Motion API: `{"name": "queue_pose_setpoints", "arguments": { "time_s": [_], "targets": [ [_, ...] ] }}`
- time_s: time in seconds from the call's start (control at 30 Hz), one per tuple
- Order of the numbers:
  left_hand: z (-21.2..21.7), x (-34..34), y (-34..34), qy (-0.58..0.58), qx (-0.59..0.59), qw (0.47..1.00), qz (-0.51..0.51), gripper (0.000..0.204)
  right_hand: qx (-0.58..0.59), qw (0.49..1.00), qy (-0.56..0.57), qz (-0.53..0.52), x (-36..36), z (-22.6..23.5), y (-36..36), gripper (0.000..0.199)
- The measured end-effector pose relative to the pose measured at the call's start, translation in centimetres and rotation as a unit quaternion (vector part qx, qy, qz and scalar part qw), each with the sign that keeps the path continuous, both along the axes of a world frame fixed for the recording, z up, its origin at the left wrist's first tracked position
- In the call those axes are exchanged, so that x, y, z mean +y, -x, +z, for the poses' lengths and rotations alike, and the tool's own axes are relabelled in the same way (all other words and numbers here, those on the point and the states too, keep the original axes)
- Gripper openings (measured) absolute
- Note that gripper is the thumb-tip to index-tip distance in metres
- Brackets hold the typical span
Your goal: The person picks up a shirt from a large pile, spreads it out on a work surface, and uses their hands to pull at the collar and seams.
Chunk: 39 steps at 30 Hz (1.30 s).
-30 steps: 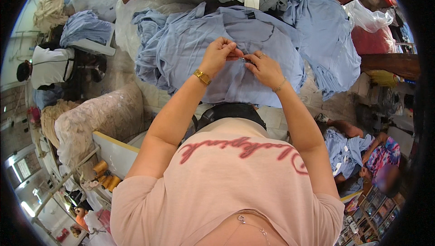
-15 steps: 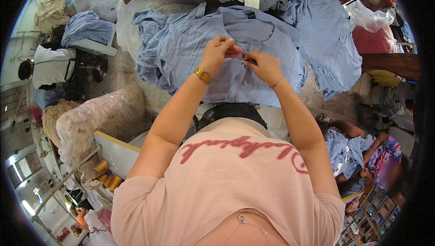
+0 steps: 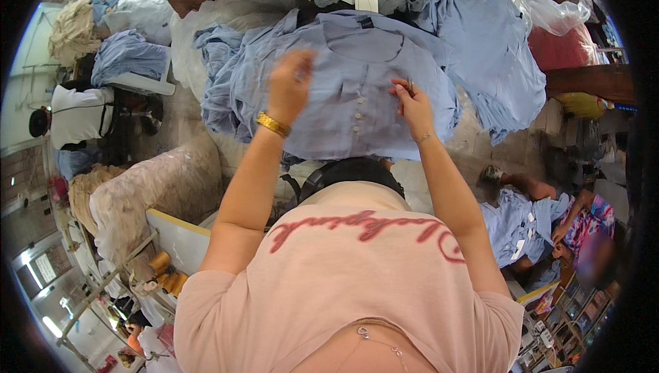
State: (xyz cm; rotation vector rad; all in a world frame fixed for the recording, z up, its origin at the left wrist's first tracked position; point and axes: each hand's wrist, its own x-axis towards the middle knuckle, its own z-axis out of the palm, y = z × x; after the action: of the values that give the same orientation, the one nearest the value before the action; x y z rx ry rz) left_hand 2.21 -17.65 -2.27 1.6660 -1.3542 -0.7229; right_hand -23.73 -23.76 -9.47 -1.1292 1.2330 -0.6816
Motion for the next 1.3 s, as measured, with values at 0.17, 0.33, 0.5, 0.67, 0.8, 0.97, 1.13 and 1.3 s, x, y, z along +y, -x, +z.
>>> {"name": "queue_pose_setpoints", "arguments": {
  "time_s": [0.17, 0.33, 0.5, 0.67, 0.8, 0.97, 1.13, 1.3],
  "targets": [
    [-4.1, 0.2, 4.2, -0.008, -0.428, 0.887, -0.172, 0.044, -0.037, 0.995, -0.092, -0.004, -0.7, 1.0, -0.4, 0.033],
    [-4.1, -0.8, 2.6, -0.110, -0.500, 0.859, -0.025, 0.045, -0.075, 0.991, -0.115, -0.007, -0.7, 0.9, 0.0, 0.033],
    [-2.2, -1.2, 3.7, -0.009, -0.185, 0.983, 0.017, 0.025, -0.100, 0.983, -0.154, -0.003, -0.2, 0.7, 0.3, 0.030],
    [-2.6, -1.9, 5.6, -0.102, 0.149, 0.983, -0.026, 0.021, -0.124, 0.966, -0.228, 0.002, -0.2, 2.1, -1.2, 0.025],
    [-1.9, -2.1, 8.1, -0.181, 0.004, 0.979, -0.096, 0.033, -0.095, 0.975, -0.190, 0.056, -1.5, 2.0, -2.2, 0.018],
    [-6.3, -1.9, 8.0, -0.105, -0.097, 0.990, -0.015, 0.035, 0.035, 0.984, 0.040, 0.169, -1.8, 3.3, -3.4, 0.021],
    [-5.6, -3.2, 5.7, -0.248, 0.109, 0.962, -0.031, 0.021, 0.056, 0.976, 0.157, 0.140, -2.4, 1.2, -2.4, 0.030],
    [-4.5, -3.7, 5.3, -0.291, 0.146, 0.944, -0.055, 0.020, 0.121, 0.956, 0.202, 0.174, -1.1, 1.5, -2.0, 0.026]
  ]
}}
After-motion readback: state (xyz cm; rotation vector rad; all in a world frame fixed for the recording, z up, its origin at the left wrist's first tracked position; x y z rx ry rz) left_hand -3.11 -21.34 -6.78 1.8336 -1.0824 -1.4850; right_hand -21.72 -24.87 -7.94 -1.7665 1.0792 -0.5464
